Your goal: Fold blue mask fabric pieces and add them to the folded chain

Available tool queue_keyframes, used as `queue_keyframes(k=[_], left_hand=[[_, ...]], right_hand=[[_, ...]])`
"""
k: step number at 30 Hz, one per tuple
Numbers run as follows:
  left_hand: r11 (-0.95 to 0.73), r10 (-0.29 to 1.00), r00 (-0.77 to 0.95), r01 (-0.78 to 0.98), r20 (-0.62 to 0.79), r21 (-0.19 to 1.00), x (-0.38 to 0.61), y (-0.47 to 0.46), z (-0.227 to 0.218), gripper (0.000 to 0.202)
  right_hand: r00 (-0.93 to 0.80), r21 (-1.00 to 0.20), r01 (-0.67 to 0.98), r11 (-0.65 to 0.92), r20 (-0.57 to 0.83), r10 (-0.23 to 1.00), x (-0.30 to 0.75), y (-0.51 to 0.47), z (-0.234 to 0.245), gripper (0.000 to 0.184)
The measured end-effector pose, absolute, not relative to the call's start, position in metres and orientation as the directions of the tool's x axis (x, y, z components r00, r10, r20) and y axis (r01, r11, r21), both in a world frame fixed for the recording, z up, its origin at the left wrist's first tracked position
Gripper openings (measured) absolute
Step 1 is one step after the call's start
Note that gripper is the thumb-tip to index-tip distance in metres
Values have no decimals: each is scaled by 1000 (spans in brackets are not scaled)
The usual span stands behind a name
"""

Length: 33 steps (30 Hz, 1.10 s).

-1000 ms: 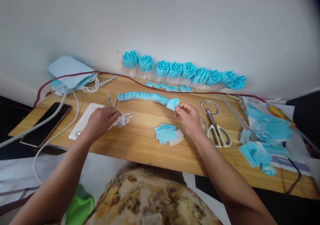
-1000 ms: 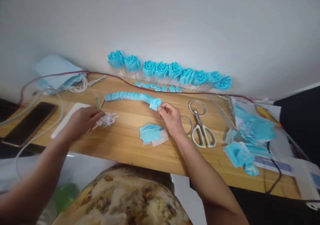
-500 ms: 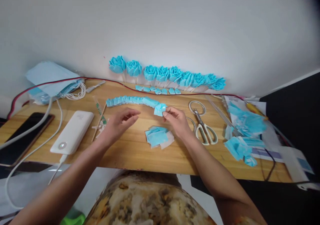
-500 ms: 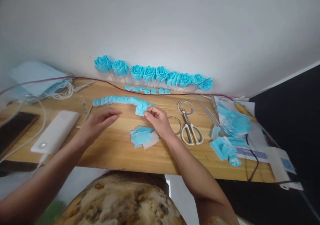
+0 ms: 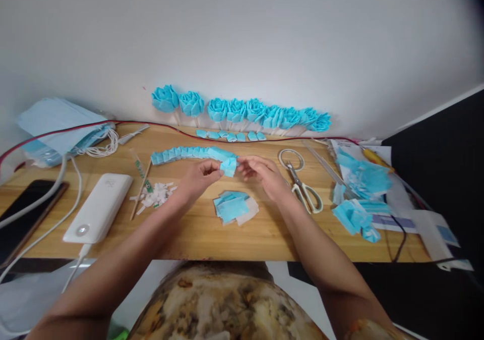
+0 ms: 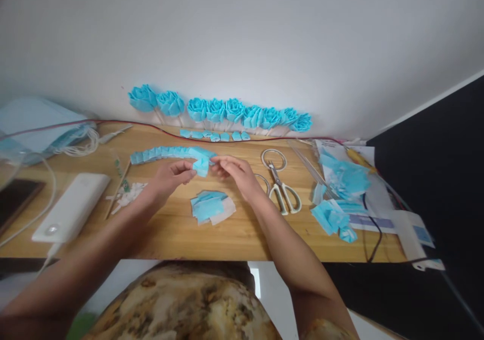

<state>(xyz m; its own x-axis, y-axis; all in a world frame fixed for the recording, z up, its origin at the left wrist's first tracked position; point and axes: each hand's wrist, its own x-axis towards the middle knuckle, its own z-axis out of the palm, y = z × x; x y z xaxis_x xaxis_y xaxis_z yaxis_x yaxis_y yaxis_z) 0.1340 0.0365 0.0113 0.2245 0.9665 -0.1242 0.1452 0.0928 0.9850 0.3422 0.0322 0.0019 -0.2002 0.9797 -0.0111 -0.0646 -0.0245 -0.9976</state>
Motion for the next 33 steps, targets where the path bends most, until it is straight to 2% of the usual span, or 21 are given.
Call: queue_keyframes(k=[5,13,17,20,23,25,27,30,33], left_hand=[[69,940,308,256,-149,964,134,32,13,25],[-29,942,325,324,-83,946,135,33,13,28],[-150,946,323,409,11,900,134,44,12,38],[-371,899,414,543,144,754,140,52,12,31],[-636,768,563,620,305,460,151,63,9,29],[-728,685,647,628,335,276,158,72,4,31],[-765,636,701,628,323,145,164,79,-1,32],[-781,605,747,625,277,21,167,85,-12,30],[-783,603,763,621,232,-8,168,86,-21,28]], right_hand=[[-196,-990,120,76,51,979,347,36,6,28],[-250,-928,308,211,135,959,357,41,16,21],[-121,-907,347,238,208,971,384,53,32,21],[11,-948,277,157,167,986,407,55,37,25],[44,-978,192,76,86,995,421,50,32,29],[41,-988,152,28,34,999,425,46,25,31],[28,-992,127,-16,-12,1000,428,44,19,31],[8,-995,85,-51,-50,999,431,46,9,29],[-22,-996,33,-83,-83,996,433,49,0,26]])
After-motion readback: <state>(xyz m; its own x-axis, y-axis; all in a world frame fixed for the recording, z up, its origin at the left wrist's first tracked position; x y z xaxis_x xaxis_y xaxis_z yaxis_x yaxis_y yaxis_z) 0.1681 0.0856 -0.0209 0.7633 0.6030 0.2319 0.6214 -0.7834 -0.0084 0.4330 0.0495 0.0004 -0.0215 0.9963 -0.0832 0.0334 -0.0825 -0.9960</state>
